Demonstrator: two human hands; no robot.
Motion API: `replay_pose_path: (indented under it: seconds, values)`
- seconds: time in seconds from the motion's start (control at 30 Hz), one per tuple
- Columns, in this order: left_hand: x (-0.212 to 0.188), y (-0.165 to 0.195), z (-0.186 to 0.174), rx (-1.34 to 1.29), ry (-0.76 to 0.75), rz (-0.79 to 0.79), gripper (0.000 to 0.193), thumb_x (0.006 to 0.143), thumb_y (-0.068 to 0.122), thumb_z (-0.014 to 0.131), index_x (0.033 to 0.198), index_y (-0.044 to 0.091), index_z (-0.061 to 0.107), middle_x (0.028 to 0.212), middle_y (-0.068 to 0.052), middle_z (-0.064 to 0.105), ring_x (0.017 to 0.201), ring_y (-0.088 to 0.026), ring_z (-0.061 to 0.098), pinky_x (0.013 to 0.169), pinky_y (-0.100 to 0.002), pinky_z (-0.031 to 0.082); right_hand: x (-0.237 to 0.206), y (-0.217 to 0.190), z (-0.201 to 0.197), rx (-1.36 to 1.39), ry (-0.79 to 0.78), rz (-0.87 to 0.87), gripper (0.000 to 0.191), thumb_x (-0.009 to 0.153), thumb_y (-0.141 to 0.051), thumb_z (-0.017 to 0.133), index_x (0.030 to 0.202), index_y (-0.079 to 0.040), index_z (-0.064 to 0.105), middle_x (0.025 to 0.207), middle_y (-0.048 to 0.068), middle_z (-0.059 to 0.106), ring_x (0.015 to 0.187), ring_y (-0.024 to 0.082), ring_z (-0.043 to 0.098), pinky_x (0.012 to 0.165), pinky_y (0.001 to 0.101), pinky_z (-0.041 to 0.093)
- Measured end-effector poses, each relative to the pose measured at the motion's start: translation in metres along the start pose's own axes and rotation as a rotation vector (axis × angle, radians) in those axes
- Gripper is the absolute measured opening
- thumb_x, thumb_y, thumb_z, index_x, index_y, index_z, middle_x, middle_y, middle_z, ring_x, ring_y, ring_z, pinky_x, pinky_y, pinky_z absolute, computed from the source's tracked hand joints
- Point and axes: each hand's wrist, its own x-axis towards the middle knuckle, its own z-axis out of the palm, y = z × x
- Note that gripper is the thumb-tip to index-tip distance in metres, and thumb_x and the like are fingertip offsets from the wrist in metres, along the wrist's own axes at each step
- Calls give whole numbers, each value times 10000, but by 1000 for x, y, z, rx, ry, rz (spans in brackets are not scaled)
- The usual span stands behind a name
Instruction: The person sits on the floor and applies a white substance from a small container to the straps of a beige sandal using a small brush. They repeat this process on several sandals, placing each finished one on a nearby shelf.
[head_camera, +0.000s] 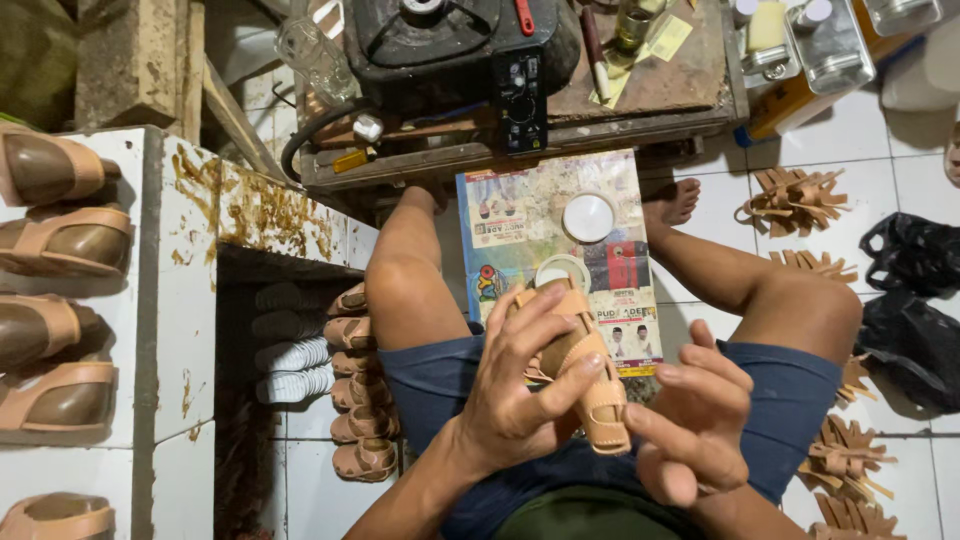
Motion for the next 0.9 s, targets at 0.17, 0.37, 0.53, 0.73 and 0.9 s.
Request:
replay_pose_path:
  seconds: [0.17, 0.37, 0.53, 0.73, 0.9]
  values:
    - [-7, -7, 2, 25, -9, -18, 678, 852, 82, 897, 1405, 238, 537, 1412, -122, 520, 1478, -395, 526, 1218, -657, 363, -4, -5, 2, 171, -108, 180, 656, 1100, -593, 350, 1025, -65, 731, 1256, 251, 633, 1302, 369, 539, 1192, 580, 413]
    - [-27, -33, -9, 58, 38, -123, 725, 770, 165, 905, 1390, 203, 531, 1429, -148, 510, 1432, -418, 496, 1270, -687, 292, -8, 33, -11, 129, -493, 521, 529, 1116, -510, 448, 1160, -50, 704, 1327, 226, 649, 1341, 372, 563, 1221, 525, 409]
    - [-48, -37, -27, 47, 116, -195, 719, 854, 202, 908, 1432, 83, 497, 1494, -182, 466, 1450, -416, 508, 1287, -624, 362, -31, 116, 22, -469, -1159, 353, 576, 843, -481, 752, 1256, -82, 698, 1471, 311, 404, 1390, 492, 336, 1115, 580, 319]
    - [-54, -33, -37, 51, 150, -214, 723, 851, 215, 903, 1423, 38, 496, 1453, -192, 548, 1395, -393, 578, 1258, -614, 434, -56, 157, 45, -483, -1066, 26, 516, 852, -415, 768, 1263, -107, 720, 1562, 249, 412, 1450, 433, 359, 1175, 593, 325]
    - [-49, -38, -40, 17, 213, -203, 738, 896, 260, 895, 1445, 25, 460, 1452, -195, 581, 1390, -382, 598, 1258, -594, 445, -34, 132, 17, -349, -1057, 201, 278, 896, -360, 751, 983, -96, 752, 1435, 159, 571, 1417, 371, 477, 1210, 515, 380]
